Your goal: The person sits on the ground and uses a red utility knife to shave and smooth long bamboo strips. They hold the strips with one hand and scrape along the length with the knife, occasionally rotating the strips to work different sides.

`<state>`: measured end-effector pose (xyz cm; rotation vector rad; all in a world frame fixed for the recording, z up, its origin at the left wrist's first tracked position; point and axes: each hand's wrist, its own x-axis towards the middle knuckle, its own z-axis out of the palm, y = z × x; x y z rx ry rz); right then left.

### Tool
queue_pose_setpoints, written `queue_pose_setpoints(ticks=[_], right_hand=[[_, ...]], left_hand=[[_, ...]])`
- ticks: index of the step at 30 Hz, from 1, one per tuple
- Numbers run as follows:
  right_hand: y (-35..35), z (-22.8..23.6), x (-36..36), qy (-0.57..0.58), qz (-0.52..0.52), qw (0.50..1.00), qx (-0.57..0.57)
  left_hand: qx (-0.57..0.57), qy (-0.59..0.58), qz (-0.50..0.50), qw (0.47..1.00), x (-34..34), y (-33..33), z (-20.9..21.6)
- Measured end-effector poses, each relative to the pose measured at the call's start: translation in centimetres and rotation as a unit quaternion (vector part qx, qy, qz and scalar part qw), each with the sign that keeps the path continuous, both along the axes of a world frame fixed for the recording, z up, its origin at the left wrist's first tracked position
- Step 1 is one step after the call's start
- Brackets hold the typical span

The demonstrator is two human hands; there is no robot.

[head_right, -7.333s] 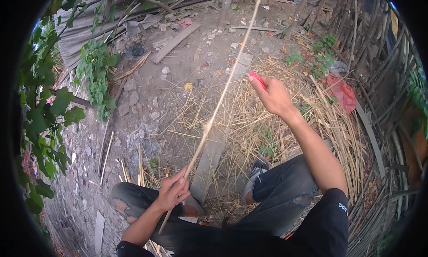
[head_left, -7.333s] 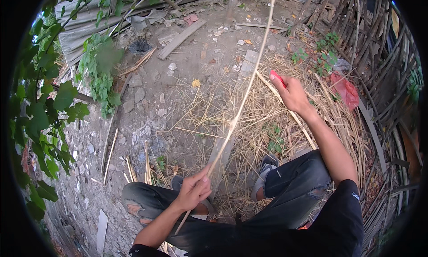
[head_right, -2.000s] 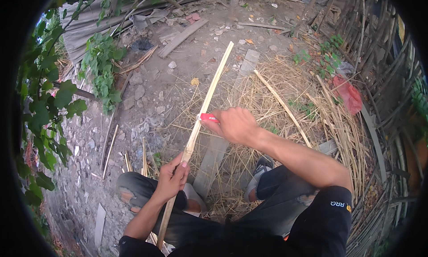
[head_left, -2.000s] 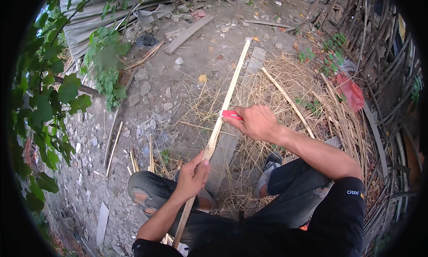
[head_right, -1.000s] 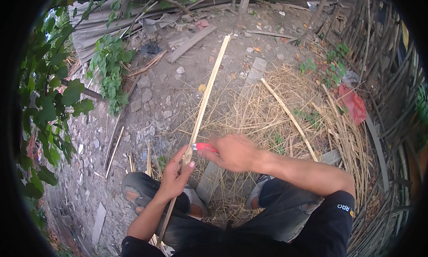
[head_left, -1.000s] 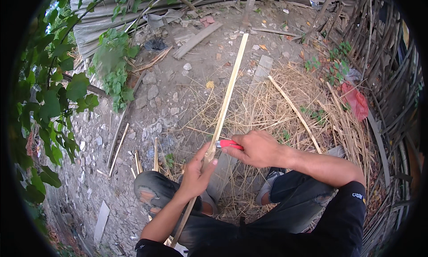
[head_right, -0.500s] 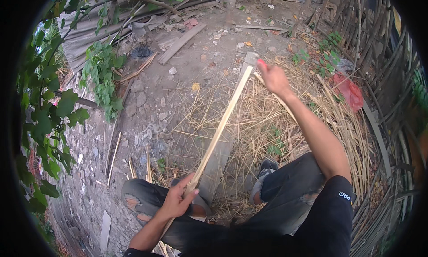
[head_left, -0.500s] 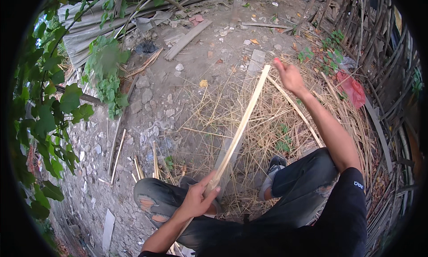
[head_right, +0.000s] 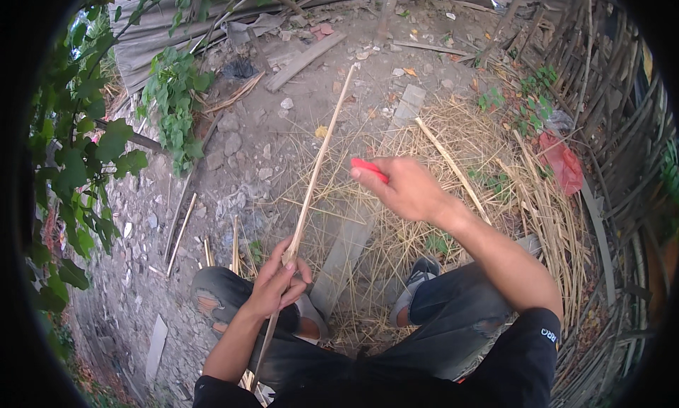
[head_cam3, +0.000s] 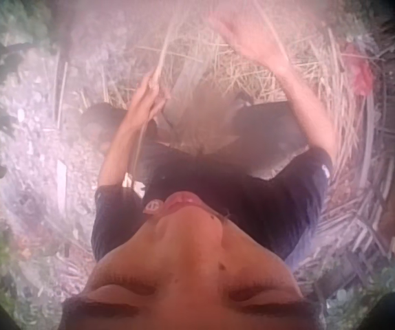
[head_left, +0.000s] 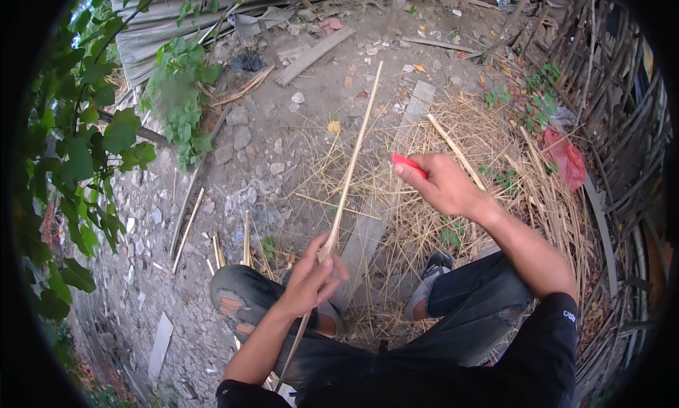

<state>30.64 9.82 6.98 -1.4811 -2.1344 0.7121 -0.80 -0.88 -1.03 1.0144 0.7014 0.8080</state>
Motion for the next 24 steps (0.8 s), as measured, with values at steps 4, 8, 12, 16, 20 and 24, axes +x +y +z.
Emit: queue_pose_setpoints(ticks=[4, 8, 12, 16, 20, 24], right_hand=[[-3.2, 1.2, -4.4, -0.041, 0.101, 0.993, -0.054], [-5.3, 0.3, -6.6, -0.060, 0.139, 0.985, -0.086], [-3.8, -1.1, -5.7, -0.077, 0.083, 0.992, -0.063], [1.7, -0.9, -1.4, -0.021, -0.038, 0.998, -0.047], [-2.3, -2.4, -3.3, -0.010, 0.052, 0.998, -0.035], [-5.3, -2.4, -5.9, -0.036, 0.129, 0.991, -0.032]], left_hand=[[-0.041, -0.069, -0.011, 0.997, 0.9, 0.8, 0.7], [-0.093, -0.094, -0.026, 0.991, 1.6, 0.7, 0.9], [-0.149, -0.069, -0.016, 0.986, 1.9, -0.1, 1.2], [-0.123, -0.044, -0.052, 0.990, 0.9, -1.7, 0.1], [-0.103, -0.026, -0.053, 0.993, 0.7, -1.4, -0.1], [-0.091, -0.009, -0.034, 0.995, 1.1, -0.8, 0.5]])
